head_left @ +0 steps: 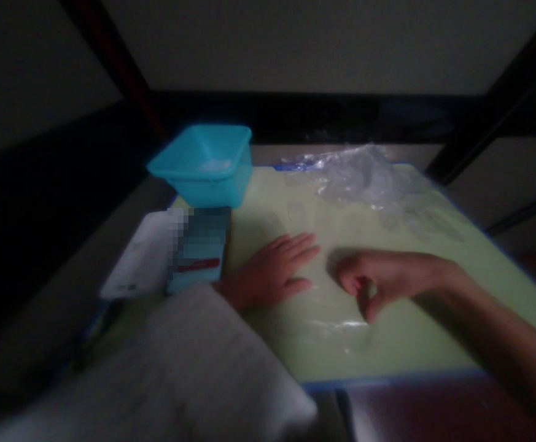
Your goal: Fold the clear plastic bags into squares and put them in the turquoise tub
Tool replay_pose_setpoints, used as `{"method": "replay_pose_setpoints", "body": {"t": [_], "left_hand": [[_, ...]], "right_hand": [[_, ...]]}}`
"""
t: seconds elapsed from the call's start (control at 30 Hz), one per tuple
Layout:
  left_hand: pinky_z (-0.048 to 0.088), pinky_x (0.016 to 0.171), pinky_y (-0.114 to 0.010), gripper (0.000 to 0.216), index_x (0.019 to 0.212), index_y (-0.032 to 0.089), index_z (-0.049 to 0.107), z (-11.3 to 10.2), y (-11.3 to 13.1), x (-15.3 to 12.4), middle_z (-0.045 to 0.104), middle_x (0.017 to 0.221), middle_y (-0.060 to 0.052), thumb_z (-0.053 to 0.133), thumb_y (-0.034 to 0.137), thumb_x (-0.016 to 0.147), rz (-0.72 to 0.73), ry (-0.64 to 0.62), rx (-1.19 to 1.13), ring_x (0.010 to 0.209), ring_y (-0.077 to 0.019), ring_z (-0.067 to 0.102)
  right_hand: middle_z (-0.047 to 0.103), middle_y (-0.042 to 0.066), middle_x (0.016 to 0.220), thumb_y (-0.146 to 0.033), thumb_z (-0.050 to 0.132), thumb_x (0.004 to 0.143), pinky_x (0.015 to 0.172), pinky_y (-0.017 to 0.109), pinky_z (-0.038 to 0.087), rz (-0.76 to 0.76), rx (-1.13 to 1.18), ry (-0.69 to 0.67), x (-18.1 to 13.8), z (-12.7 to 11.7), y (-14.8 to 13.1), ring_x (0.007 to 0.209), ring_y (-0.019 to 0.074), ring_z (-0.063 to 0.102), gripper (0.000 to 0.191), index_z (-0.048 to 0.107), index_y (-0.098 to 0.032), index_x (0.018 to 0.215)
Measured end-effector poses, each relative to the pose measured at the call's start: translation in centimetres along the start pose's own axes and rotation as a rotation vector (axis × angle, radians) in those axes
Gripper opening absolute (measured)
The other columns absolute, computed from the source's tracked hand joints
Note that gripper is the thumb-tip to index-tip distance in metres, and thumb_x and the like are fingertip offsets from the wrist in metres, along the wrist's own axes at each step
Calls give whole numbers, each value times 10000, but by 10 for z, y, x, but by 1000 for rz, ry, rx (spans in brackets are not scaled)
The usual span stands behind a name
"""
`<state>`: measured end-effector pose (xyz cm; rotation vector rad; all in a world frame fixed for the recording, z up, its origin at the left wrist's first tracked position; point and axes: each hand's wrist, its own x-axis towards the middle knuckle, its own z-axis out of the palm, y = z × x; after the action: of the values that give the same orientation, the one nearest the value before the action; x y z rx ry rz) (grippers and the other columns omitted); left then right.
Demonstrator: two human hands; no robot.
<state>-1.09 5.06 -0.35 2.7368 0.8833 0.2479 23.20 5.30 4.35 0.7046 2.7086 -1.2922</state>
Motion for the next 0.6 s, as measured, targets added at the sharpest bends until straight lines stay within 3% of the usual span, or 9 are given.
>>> {"method": "replay_pose_setpoints", "body": {"t": [0.2,0.33,0.6], "left_hand": [[165,1154,-423,602,1421,154,315,-1,0,-2,228,1536,-120,464,438,912,7,1,-1,1433,-218,157],[187,1154,-413,574,1405,133,338,-3,2,-2,241,1531,-131,472,391,909,5,57,-46,1433,-214,156],[228,1150,-392,461,1349,116,435,1,4,0,308,1504,-136,452,298,925,29,81,-103,1412,-205,231]], "right_hand": [[558,-49,691,-123,813,559,586,244,420,51,-91,2,-13,-7,-8,645,122,534,380,460,-193,680],[588,-26,759,-106,805,563,572,233,422,1,-66,-66,-16,-3,-13,647,119,547,333,525,-181,728],[550,-34,631,1,652,612,575,225,378,-28,-150,-214,-3,17,-30,589,100,484,157,603,-148,628]]}}
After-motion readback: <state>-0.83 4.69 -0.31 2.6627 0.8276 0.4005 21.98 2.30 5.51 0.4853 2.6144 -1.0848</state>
